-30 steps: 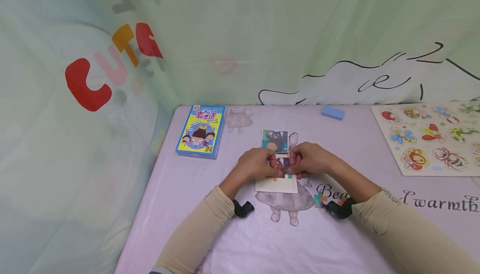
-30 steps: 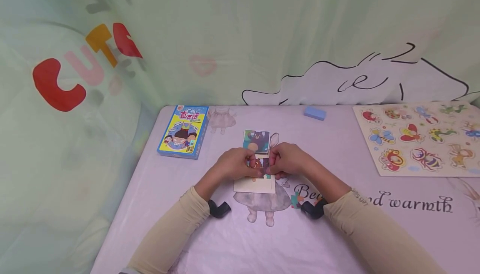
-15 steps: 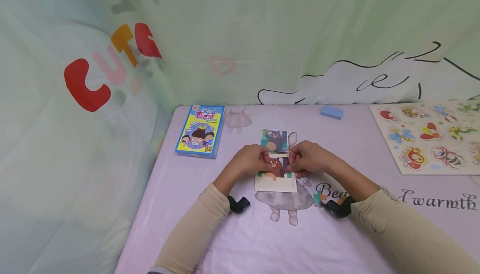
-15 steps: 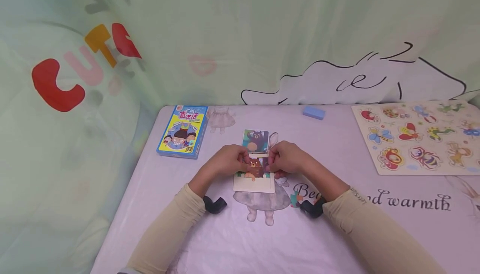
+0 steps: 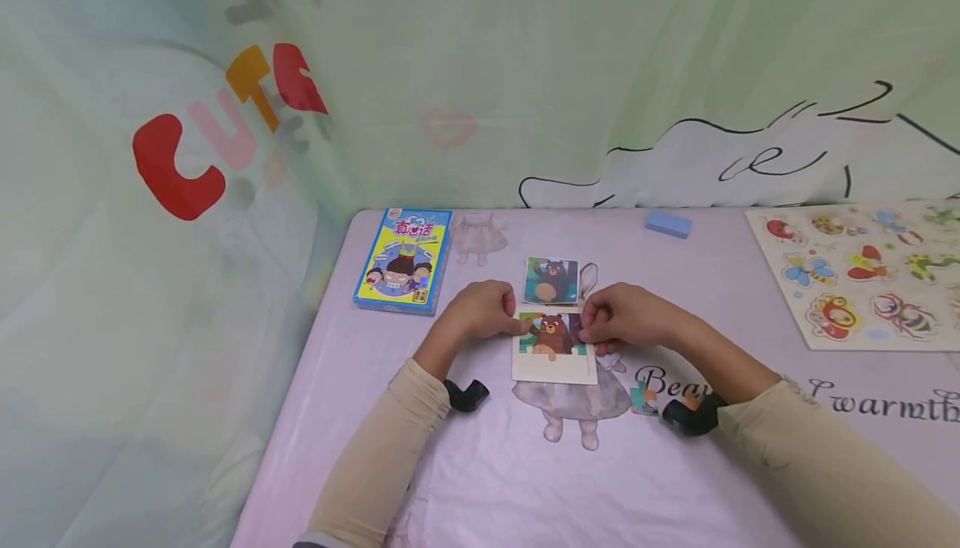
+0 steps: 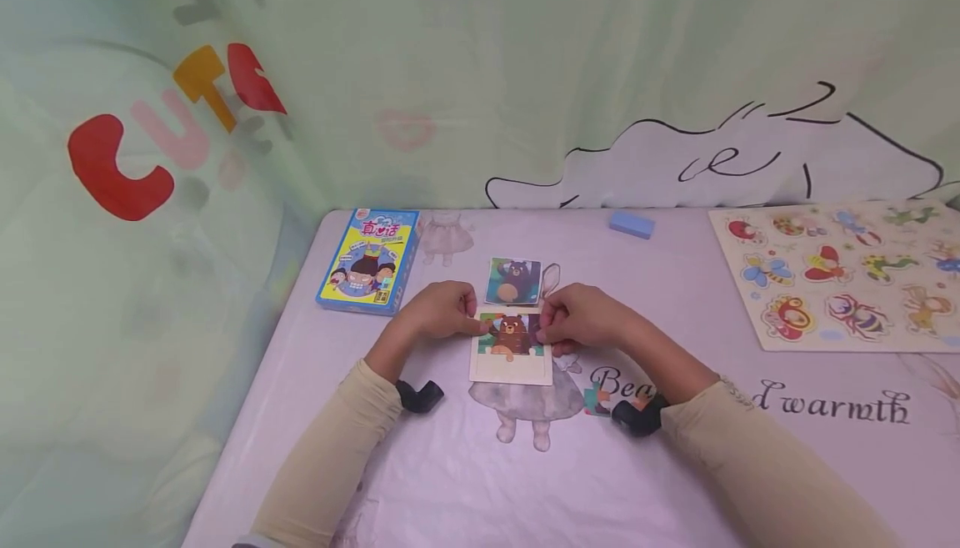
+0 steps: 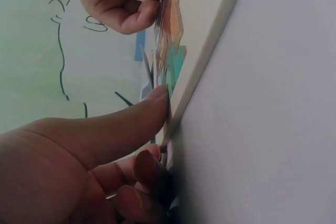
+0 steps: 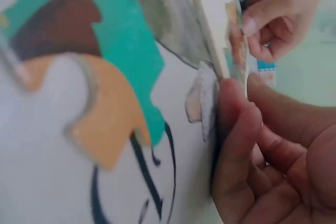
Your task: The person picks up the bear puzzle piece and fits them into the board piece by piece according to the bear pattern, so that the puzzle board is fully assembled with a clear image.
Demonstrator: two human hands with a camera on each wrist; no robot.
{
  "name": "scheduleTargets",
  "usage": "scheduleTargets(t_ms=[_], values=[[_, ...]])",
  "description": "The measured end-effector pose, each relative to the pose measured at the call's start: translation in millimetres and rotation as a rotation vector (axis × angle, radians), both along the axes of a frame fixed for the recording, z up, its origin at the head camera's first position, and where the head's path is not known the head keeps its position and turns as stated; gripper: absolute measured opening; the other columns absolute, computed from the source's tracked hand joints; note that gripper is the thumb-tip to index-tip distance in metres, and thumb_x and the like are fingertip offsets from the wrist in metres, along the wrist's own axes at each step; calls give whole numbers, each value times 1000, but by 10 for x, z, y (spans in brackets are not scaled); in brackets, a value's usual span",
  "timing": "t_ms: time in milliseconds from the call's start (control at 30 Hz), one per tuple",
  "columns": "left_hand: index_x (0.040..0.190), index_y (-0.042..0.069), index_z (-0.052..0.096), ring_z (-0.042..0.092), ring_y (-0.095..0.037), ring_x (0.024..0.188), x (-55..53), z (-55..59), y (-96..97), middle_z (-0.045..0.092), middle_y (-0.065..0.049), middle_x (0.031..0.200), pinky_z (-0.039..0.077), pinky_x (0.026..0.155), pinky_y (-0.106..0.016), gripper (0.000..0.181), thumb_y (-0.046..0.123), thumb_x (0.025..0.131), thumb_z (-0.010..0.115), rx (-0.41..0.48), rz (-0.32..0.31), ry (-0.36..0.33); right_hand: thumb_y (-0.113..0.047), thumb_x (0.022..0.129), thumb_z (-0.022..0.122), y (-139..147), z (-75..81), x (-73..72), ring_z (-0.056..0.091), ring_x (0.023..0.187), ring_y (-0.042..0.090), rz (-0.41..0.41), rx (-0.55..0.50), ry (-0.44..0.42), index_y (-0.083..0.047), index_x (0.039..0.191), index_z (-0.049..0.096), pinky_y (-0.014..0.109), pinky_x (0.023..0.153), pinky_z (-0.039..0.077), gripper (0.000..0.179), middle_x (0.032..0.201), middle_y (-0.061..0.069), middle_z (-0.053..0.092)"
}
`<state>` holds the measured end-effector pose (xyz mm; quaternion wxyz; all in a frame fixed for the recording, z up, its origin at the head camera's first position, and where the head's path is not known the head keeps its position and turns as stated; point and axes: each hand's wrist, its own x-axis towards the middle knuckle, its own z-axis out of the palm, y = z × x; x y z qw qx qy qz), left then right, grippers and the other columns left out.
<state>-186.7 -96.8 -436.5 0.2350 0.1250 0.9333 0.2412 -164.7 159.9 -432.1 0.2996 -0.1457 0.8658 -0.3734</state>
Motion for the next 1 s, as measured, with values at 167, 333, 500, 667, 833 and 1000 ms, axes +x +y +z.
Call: scheduleTargets(t_ms=[167,333,500,667,833,1000], values=[[80,14,59,53,-17,74,6,3,10,53,0,71,38,63,-29,34,37,85,83,-8,-19,14,-22,93,74,123,22,53,58,77,16,45,26,87,-9,104,68,32,73,47,18,80,-1,64],[80,13,59,53,-17,74,7,-8,1,53,0,71,38,63,-29,33,36,86,83,-8,-23,17,-24,90,77,259,97,145,55,81,16,59,84,184,-16,99,73,30,71,45,13,81,-4,63],[81,14,59,53,-17,75,4,-11,-10,54,0,72,38,63,-28,33,36,86,83,-11,-28,16,-26,87,81,377,129,245,54,79,14,107,112,216,-21,96,75,26,69,45,13,77,-7,62],[81,14,60,54,-17,74,4,2,-17,54,-1,72,38,63,-28,33,37,86,83,-11,-27,12,-29,82,85,463,99,330,53,77,11,143,133,223,-24,94,75,23,68,45,16,76,-10,59],[81,14,60,54,-17,74,1,3,-16,54,-1,72,38,64,-28,33,37,86,83,-10,-31,11,-27,78,89,498,80,414,53,78,11,148,142,235,-27,90,75,23,68,46,18,79,-11,60],[81,14,59,54,-17,74,-1,1,-13,54,-1,71,38,63,-28,33,37,86,83,-5,-34,9,-28,73,92,514,74,454,53,83,12,167,119,222,-28,89,74,24,72,47,24,85,-12,65]])
